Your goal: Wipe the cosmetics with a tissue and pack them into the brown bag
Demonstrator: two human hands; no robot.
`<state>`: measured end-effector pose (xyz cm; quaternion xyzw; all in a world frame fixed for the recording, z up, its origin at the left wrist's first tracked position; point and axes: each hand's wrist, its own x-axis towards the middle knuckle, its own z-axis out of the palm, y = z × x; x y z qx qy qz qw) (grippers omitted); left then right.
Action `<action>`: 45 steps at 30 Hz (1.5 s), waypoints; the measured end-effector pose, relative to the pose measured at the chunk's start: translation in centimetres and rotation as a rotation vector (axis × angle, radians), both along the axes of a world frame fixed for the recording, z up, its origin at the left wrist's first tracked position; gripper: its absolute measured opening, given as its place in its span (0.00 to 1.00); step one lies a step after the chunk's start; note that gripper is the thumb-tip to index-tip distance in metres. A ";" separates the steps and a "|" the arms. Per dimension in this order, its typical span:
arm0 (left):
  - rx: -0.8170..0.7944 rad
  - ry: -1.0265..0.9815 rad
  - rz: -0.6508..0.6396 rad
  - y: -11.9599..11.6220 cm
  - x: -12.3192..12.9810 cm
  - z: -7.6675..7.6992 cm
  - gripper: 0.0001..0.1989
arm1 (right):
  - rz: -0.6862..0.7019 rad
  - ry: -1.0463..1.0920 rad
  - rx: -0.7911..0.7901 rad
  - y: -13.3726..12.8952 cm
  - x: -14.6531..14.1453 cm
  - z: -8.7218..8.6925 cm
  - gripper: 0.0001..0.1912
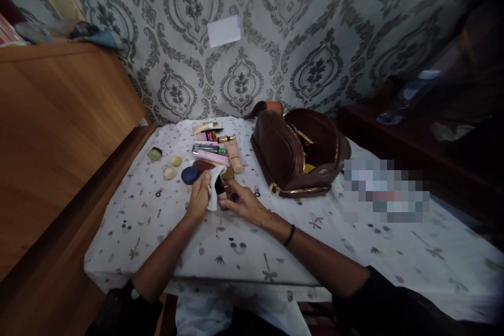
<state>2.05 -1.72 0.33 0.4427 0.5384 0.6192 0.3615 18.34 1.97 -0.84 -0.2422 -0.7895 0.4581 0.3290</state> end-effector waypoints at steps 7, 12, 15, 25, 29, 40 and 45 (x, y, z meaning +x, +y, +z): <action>0.266 0.631 -0.140 -0.6 0.1 -0.6 0.28 | 0.024 0.099 0.056 0.4 -0.1 -1.0 0.22; 0.274 0.761 -0.052 -0.5 -0.2 -1.1 0.26 | -0.021 0.083 0.136 0.6 -0.2 -1.1 0.18; 0.263 0.773 -0.005 -0.6 -0.3 -1.0 0.27 | -0.054 0.069 0.231 0.5 -0.2 -0.8 0.14; 0.273 0.743 0.026 -0.6 0.4 -0.8 0.21 | -0.124 0.090 0.278 0.4 -0.2 -0.6 0.09; 0.222 0.735 0.049 -0.6 0.5 -1.3 0.21 | -0.137 0.090 0.315 0.4 0.3 0.2 0.16; 0.212 1.089 0.007 -0.9 0.7 -2.3 0.23 | -0.167 0.201 0.297 0.9 0.6 0.4 0.23; 0.048 1.263 -0.053 -1.2 1.2 -2.1 0.17 | -0.233 0.229 0.283 1.4 0.7 0.2 0.23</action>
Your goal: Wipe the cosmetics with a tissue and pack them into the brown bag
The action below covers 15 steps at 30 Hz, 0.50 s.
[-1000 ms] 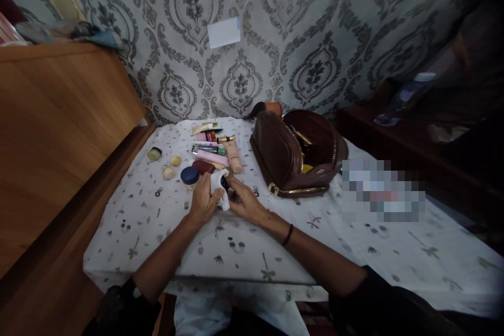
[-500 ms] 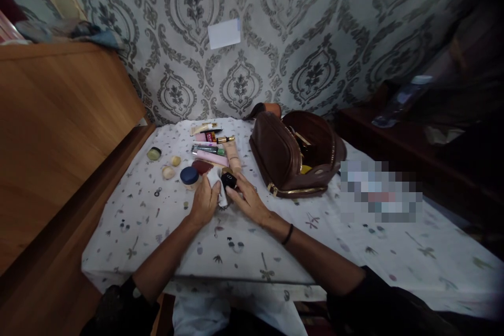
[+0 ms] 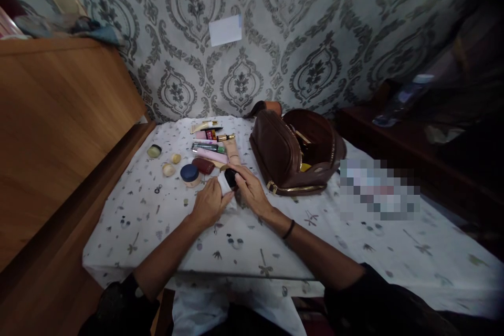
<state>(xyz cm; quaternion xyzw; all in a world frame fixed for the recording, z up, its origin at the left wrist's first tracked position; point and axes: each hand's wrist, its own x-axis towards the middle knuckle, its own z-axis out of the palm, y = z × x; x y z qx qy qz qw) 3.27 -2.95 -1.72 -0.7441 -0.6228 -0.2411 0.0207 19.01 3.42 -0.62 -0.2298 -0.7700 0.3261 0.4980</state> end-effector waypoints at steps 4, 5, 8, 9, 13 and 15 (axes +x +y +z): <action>-0.079 0.093 0.023 -0.3 0.0 0.4 0.17 | -0.030 0.006 -0.023 0.4 0.2 -0.1 0.23; -0.089 0.121 0.022 -0.3 0.0 0.5 0.17 | -0.035 0.007 -0.031 0.4 0.2 -0.2 0.23; -0.108 0.204 0.013 -0.5 -0.2 0.7 0.19 | -0.047 0.014 -0.081 0.5 0.4 -0.1 0.23; -0.108 0.222 0.011 -0.6 -0.2 0.7 0.20 | -0.052 0.016 -0.102 0.6 0.5 -0.1 0.23; -0.101 0.244 -0.018 -0.7 -0.3 0.8 0.21 | -0.073 0.021 -0.146 1.0 0.7 -0.2 0.24; -0.114 0.227 -0.026 -0.6 -0.3 0.8 0.19 | -0.079 0.015 -0.153 1.2 0.8 -0.4 0.24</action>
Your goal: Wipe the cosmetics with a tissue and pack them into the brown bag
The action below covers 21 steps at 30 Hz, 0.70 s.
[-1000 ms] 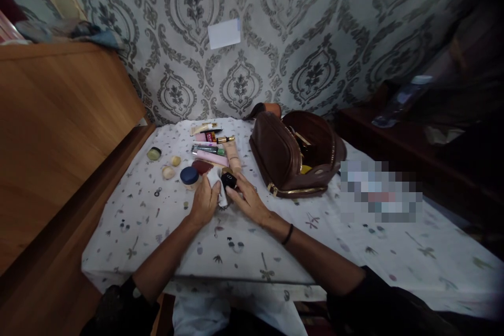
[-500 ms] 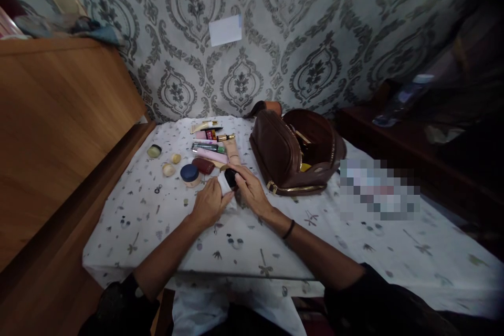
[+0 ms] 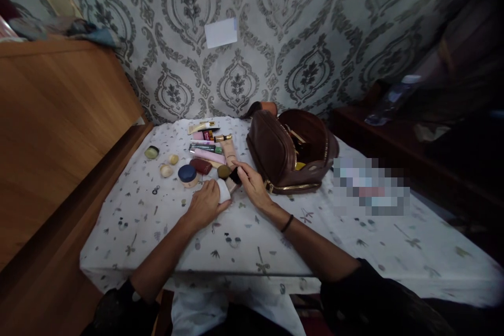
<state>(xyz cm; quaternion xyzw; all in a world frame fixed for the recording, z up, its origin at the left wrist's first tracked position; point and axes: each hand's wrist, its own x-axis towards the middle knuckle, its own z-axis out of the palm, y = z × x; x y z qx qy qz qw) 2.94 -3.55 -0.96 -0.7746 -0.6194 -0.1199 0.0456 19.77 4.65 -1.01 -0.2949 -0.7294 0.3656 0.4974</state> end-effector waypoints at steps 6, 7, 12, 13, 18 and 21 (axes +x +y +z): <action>-0.032 -0.157 0.068 0.5 -0.8 -0.1 0.19 | 0.013 0.099 -0.162 0.8 -0.4 -0.8 0.26; -0.036 -0.223 0.087 0.6 -0.9 -0.1 0.21 | 0.021 0.139 -0.204 0.9 -0.5 -0.9 0.26; -0.020 -0.705 0.039 0.6 -1.1 0.5 0.24 | 0.075 0.258 -0.328 0.8 -0.8 -1.0 0.28; -0.004 -0.798 0.022 0.5 -1.0 0.7 0.24 | 0.085 0.262 -0.327 0.7 -0.9 -1.0 0.28; -0.034 -1.091 0.079 0.5 -0.8 1.3 0.24 | 0.150 0.235 -0.236 0.2 -0.9 -0.5 0.26; -0.092 -1.159 0.133 0.8 -1.0 1.0 0.26 | 0.167 0.224 -0.236 0.2 -0.8 -0.3 0.26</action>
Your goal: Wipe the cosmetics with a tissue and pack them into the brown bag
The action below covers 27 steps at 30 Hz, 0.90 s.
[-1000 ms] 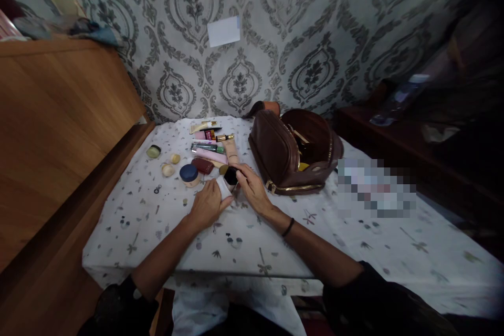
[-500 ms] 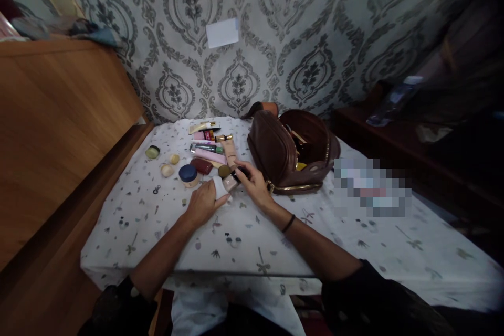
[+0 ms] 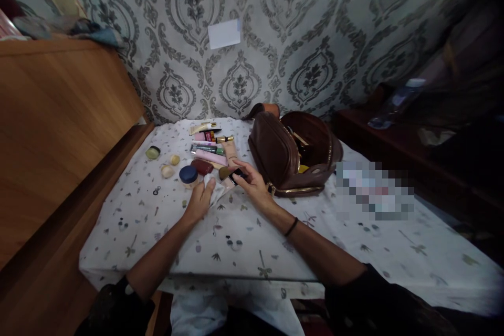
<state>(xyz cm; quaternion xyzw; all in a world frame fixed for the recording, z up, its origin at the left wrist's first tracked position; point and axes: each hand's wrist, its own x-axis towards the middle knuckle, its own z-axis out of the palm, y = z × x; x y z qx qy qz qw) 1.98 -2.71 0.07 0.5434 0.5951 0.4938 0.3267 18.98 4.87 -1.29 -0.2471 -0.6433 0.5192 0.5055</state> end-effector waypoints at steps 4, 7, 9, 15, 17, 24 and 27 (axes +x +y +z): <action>-0.209 -0.139 -0.088 0.4 0.0 -0.3 0.33 | 0.009 0.013 -0.005 0.3 0.1 0.1 0.24; -0.374 -0.222 -0.207 0.2 0.2 -0.1 0.36 | 0.039 0.032 0.008 0.3 0.2 0.2 0.23; -0.473 -0.295 -0.309 -0.1 0.4 0.0 0.38 | 0.073 0.030 0.007 0.2 0.2 0.4 0.22; -0.286 -0.331 -0.267 -0.1 0.7 -0.1 0.33 | 0.111 0.030 -0.041 0.1 -0.1 0.1 0.26; -0.165 -0.303 -0.192 0.0 0.6 0.0 0.29 | 0.086 0.033 -0.085 0.3 -0.3 -0.4 0.28; 0.100 0.214 -0.084 -0.7 0.1 0.4 0.17 | 0.126 -0.016 -0.181 0.4 -0.5 -1.3 0.27; 0.117 0.240 -0.097 -0.6 0.0 0.2 0.17 | 0.157 -0.005 -0.167 0.3 -0.1 -0.8 0.27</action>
